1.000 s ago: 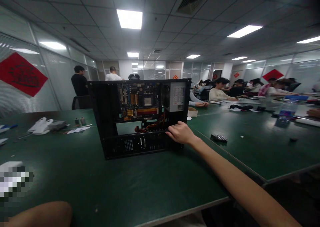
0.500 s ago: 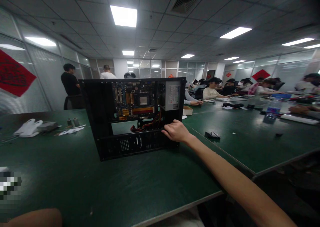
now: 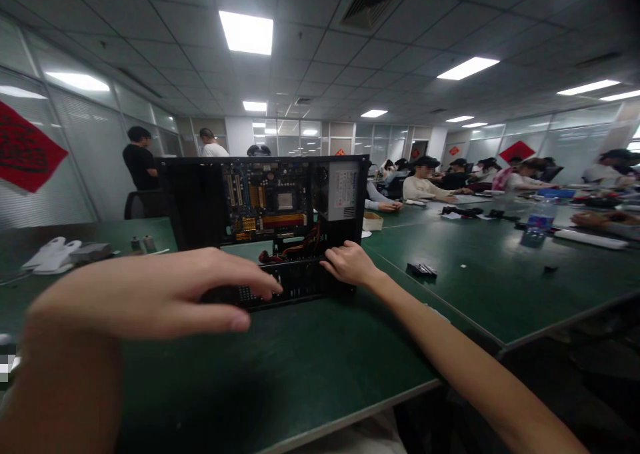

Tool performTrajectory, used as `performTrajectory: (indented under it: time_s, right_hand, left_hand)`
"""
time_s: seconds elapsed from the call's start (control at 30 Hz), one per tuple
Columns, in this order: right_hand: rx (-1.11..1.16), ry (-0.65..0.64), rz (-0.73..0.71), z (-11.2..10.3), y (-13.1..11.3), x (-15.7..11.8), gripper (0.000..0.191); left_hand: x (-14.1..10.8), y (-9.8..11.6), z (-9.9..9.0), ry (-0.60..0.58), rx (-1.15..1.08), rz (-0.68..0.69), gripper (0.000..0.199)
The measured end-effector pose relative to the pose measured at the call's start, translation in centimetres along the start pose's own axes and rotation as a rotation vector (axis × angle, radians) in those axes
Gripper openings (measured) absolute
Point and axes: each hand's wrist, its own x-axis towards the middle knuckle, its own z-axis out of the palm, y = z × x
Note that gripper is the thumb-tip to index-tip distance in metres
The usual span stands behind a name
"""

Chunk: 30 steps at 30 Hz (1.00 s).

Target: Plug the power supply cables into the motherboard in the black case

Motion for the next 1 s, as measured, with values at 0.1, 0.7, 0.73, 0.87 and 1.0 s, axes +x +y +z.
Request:
performTrajectory:
  time_s: [0.1,0.7,0.73,0.87,1.0]
  right_hand:
    - [-0.003,-0.003,-0.005,0.0,0.0,0.0,0.033]
    - [0.048,-0.131,0.061,-1.6,-0.9,0.5,0.045]
    - [0.08,-0.135,0.071,-1.9,-1.3,1.0,0.046]
    - [0.314,-0.127,0.111,-3.0,-3.1,4.9,0.04]
    - [0.537,-0.267,0.096,-2.6,-4.2,10.0,0.04]
  left_hand:
    - [4.9,1.5,-0.8,-0.008,0.003,0.07,0.052]
    - [10.7,-0.9,1.3,-0.204,-0.058,0.131,0.037]
    - [10.8,-1.0,1.4,-0.189,-0.069,0.141,0.039]
    - [11.3,-1.3,1.7,-0.195,-0.067,0.183,0.04]
    - [11.5,-1.7,2.0,-0.117,-0.057,0.17,0.037]
